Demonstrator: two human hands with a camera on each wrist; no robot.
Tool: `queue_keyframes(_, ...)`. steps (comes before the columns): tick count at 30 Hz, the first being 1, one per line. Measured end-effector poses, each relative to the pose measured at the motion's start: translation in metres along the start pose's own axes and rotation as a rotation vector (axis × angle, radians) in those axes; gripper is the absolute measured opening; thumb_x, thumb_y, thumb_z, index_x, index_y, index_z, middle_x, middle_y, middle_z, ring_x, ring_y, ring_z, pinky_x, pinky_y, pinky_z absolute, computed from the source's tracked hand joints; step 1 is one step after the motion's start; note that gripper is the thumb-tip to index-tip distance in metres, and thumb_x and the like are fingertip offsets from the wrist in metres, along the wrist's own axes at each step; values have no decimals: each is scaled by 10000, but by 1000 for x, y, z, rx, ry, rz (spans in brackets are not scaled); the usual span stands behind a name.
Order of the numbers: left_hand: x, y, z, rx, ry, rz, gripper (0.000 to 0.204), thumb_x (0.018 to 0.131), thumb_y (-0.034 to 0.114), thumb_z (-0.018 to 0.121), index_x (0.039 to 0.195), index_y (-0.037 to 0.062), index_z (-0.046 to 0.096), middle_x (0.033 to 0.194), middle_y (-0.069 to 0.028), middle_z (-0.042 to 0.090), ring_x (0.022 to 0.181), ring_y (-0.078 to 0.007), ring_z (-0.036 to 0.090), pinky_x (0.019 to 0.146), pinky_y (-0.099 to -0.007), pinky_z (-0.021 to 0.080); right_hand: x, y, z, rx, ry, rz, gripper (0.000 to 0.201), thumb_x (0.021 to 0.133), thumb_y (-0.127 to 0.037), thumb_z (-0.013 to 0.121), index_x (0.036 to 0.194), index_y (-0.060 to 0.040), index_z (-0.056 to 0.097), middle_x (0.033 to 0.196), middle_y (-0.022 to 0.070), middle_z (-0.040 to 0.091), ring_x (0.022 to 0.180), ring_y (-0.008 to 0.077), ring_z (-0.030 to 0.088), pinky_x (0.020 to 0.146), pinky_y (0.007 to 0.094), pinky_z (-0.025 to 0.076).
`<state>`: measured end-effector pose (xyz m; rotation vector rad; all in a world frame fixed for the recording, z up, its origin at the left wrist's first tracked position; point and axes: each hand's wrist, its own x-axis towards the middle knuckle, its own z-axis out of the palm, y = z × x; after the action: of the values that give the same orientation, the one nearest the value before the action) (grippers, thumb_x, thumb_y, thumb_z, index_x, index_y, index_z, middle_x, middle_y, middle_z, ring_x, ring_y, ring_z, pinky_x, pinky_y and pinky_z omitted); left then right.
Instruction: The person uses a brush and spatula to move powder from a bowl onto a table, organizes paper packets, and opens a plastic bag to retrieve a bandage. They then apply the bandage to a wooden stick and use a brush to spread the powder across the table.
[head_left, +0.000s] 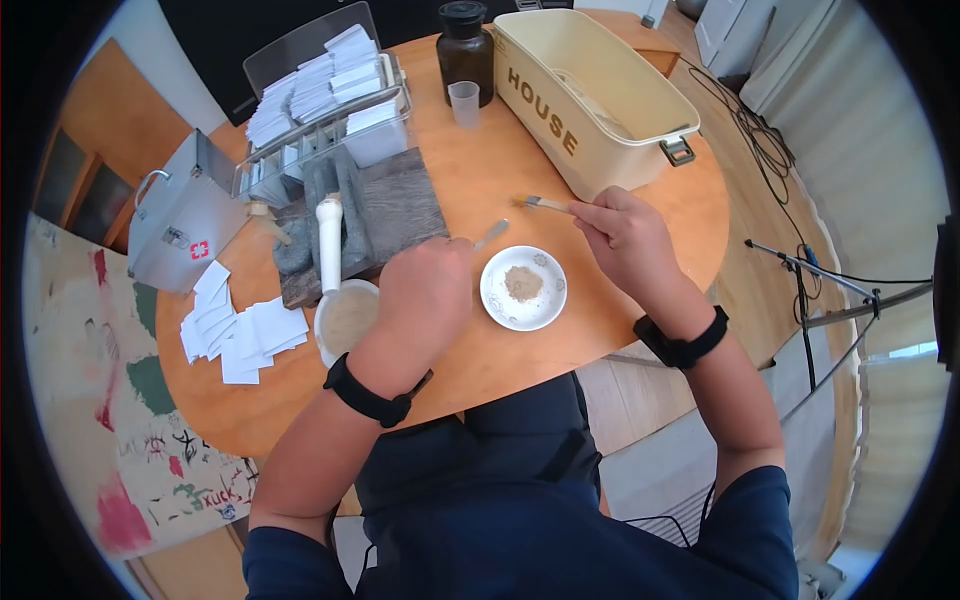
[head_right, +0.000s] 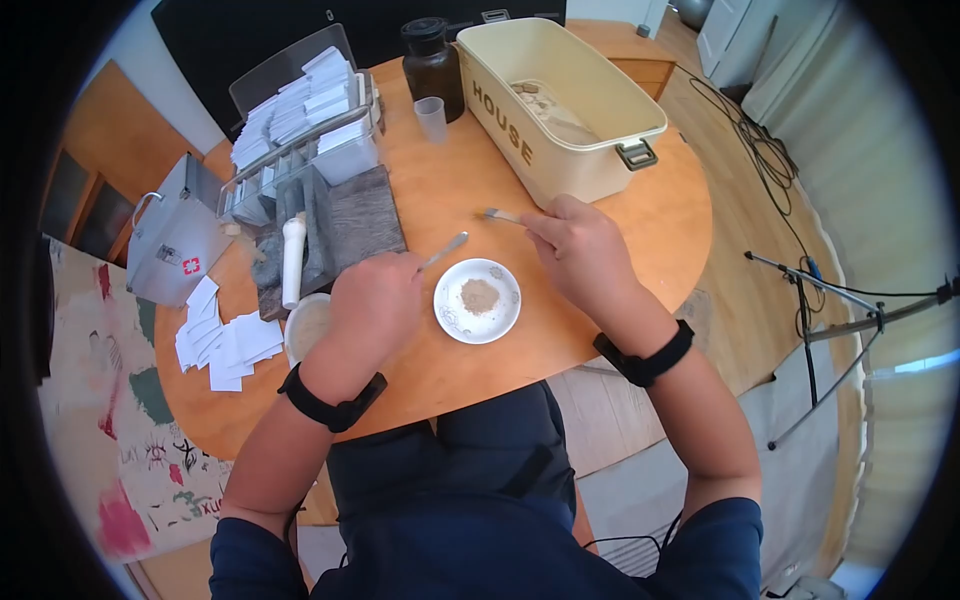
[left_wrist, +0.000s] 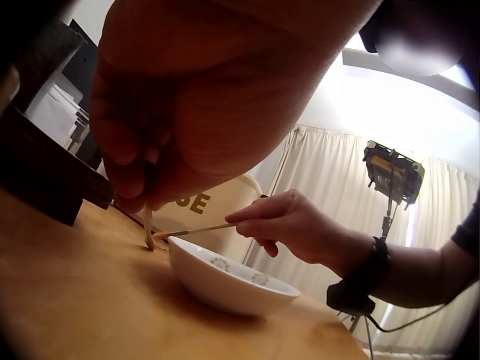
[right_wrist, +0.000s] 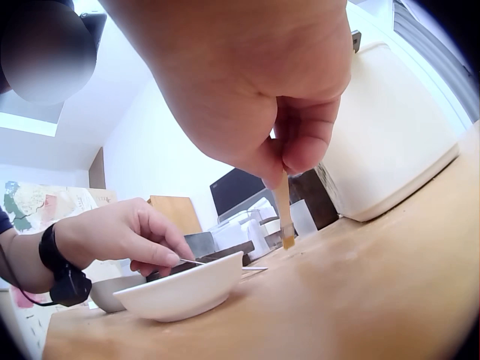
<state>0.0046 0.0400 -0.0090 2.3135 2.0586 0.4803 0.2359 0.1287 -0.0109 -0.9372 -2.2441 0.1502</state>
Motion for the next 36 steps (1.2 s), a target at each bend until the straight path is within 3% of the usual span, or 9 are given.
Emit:
queue_keyframes(4, 3, 2, -3, -41, 2, 0, 87, 825, 117, 600, 803, 45, 644, 742, -139, 622, 699, -336, 618, 617, -438, 496, -2, 4, 6, 1, -14, -26, 118, 789, -52, 670, 895, -52, 723, 750, 102, 597, 642, 276, 606, 575, 365, 502)
queue_keyframes(9, 7, 2, -2, -54, -13, 11, 111, 833, 111, 582, 770, 45, 644, 733, -148, 617, 697, -347, 613, 618, -446, 491, -7, 3, 0, -13, 42, 188, 108, 801, -69, 663, 891, -41, 716, 726, 120, 628, 624, 290, 617, 582, 367, 509)
queue_keyframes(13, 13, 2, 4, -89, -3, 20, 139, 829, 95, 571, 720, 25, 622, 720, -162, 607, 699, -361, 606, 619, -460, 485, -10, 9, 1, -39, 39, 196, 108, 807, -77, 657, 886, -33, 716, 721, 136, 641, 631, 292, 624, 591, 366, 514)
queue_keyframes(15, 16, 1, 4, -84, -14, 25, 147, 827, 88, 568, 707, 17, 613, 717, -170, 604, 701, -367, 604, 619, -463, 483, -11, 10, 0, -70, -43, 240, 125, 812, -92, 653, 894, -24, 717, 721, 145, 648, 638, 293, 631, 602, 371, 518)
queue_keyframes(22, 28, 2, 0, -86, -21, 65, 133, 817, 59, 557, 716, 2, 622, 736, -212, 603, 725, -395, 601, 645, -475, 484, -10, 11, 2, -15, -79, 270, 166, 812, -101, 647, 937, -18, 719, 807, 178, 674, 694, 317, 652, 641, 381, 527)
queue_keyframes(24, 32, 3, 1, -88, 14, 72, 130, 817, 57, 557, 726, 3, 633, 743, -216, 606, 732, -398, 603, 654, -478, 485, -6, 9, 0, 51, -144, 407, 179, 817, -108, 644, 954, -24, 722, 834, 185, 678, 723, 326, 658, 664, 375, 530)
queue_keyframes(27, 40, 4, 0, -59, -51, 28, 125, 812, 50, 555, 766, 10, 665, 766, -221, 621, 755, -395, 612, 675, -473, 492, -5, 18, 2, 79, -176, 449, 186, 824, -122, 641, 966, -36, 725, 832, 179, 680, 728, 329, 658, 677, 372, 530)
queue_keyframes(36, 63, -6, 6, -64, -70, -13, 121, 758, 15, 585, 794, 5, 700, 776, -223, 639, 759, -386, 630, 691, -446, 511, 1, 26, -1, -66, -198, 320, 177, 821, -123, 635, 957, -61, 731, 865, 160, 685, 764, 318, 655, 701, 393, 526)
